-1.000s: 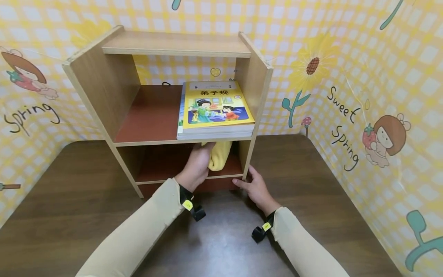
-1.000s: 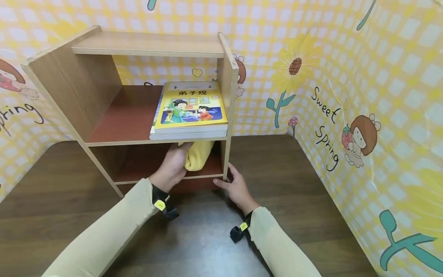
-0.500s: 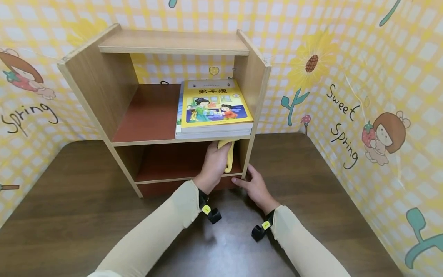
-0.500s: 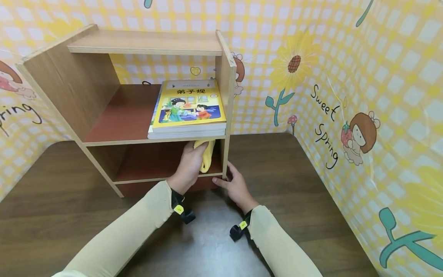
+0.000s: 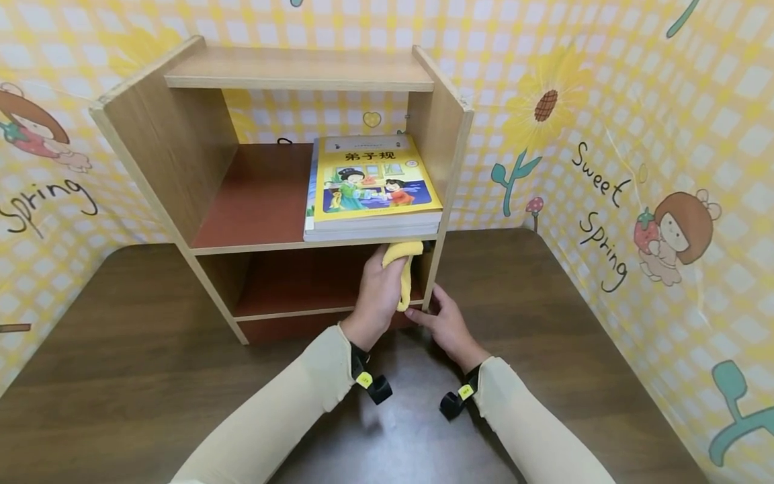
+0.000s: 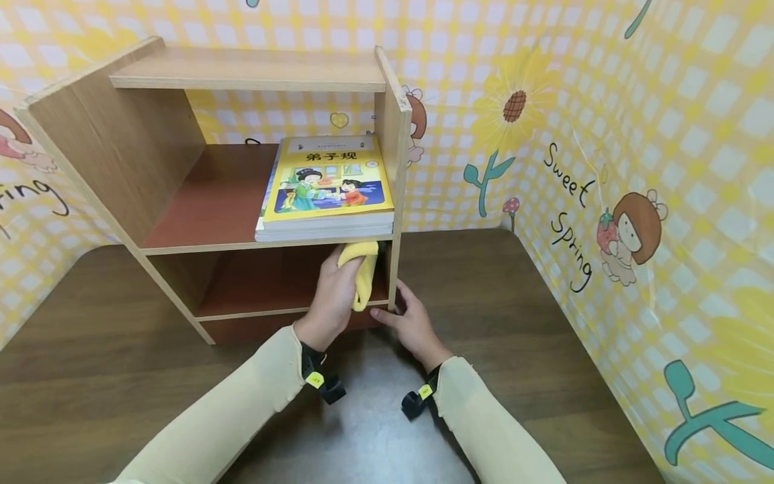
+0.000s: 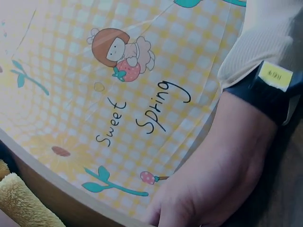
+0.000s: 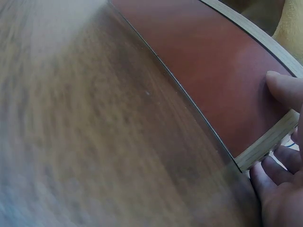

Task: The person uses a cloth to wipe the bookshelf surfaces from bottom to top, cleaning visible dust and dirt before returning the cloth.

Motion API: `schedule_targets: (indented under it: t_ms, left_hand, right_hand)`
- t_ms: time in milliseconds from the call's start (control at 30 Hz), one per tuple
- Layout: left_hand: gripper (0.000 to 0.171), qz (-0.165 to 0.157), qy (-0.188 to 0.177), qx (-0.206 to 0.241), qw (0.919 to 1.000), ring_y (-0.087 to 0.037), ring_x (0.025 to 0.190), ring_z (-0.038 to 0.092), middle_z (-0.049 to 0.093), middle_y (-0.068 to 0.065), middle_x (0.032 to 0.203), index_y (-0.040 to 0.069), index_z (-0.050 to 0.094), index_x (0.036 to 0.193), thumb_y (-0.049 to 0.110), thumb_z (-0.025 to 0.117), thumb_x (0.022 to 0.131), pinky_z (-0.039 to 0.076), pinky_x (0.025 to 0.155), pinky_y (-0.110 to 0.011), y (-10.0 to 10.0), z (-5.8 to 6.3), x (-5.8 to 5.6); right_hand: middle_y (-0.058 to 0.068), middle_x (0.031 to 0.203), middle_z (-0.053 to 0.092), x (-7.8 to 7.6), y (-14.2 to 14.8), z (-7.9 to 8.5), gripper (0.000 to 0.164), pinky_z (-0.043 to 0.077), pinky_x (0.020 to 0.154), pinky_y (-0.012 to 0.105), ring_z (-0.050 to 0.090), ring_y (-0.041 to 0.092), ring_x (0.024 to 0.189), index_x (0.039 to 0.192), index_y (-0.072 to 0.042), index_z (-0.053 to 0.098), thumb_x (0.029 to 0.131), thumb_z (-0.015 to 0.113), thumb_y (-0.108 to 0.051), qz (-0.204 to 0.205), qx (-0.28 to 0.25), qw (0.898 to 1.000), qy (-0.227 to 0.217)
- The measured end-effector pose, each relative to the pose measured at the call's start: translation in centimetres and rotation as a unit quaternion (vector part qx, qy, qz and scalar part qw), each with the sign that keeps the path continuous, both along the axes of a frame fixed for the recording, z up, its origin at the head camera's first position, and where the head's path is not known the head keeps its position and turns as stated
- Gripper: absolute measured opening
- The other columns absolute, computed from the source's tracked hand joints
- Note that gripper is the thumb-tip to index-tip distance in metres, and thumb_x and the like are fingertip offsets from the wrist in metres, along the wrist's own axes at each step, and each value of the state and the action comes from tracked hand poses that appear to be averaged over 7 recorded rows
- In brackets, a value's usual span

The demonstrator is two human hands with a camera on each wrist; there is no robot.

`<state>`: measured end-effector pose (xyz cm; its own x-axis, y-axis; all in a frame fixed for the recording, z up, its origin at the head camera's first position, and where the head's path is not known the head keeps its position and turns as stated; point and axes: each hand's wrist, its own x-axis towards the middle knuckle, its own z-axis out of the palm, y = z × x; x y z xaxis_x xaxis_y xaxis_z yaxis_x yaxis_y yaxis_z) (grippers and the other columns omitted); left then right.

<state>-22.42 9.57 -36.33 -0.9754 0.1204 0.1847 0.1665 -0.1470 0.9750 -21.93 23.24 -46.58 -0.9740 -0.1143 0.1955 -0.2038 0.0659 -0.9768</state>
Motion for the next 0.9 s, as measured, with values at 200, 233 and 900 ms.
schedule_targets:
  t_ms: [200,233,900]
  left_hand:
    - [0.028,0.009,0.019,0.008,0.9997,-0.026,0.074,0.048,0.052,-0.013,0.096,0.017,0.054,0.112,0.035,0.049,0.091,0.042,0.06,-0.029,0.6,0.1,-0.1]
    - [0.027,0.013,0.022,0.011,0.9996,-0.028,0.076,0.049,0.052,-0.012,0.096,0.016,0.053,0.112,0.034,0.049,0.091,0.042,0.061,-0.029,0.7,0.1,-0.3]
    - [0.04,-0.009,0.045,-0.117,0.9921,-0.015,0.092,0.05,0.051,0.003,0.112,0.03,0.041,0.13,0.038,0.046,0.092,0.043,0.076,-0.032,0.9,-1.2,1.5]
  right_hand:
    - [0.012,0.105,0.056,0.0,0.0,0.1,0.05,0.045,0.071,0.032,0.052,0.027,0.091,0.123,-0.013,0.049,0.077,0.069,-0.006,-0.005,-0.003,1.0,0.004]
    - [0.011,0.105,0.056,0.0,-0.1,0.1,0.049,0.045,0.071,0.032,0.052,0.026,0.091,0.122,-0.013,0.049,0.077,0.069,-0.006,-0.005,-0.004,1.0,0.002]
    - [0.006,0.109,0.053,0.1,0.3,0.4,0.049,0.04,0.077,0.033,0.047,0.019,0.093,0.127,-0.013,0.045,0.081,0.061,-0.005,-0.027,0.047,0.998,0.018]
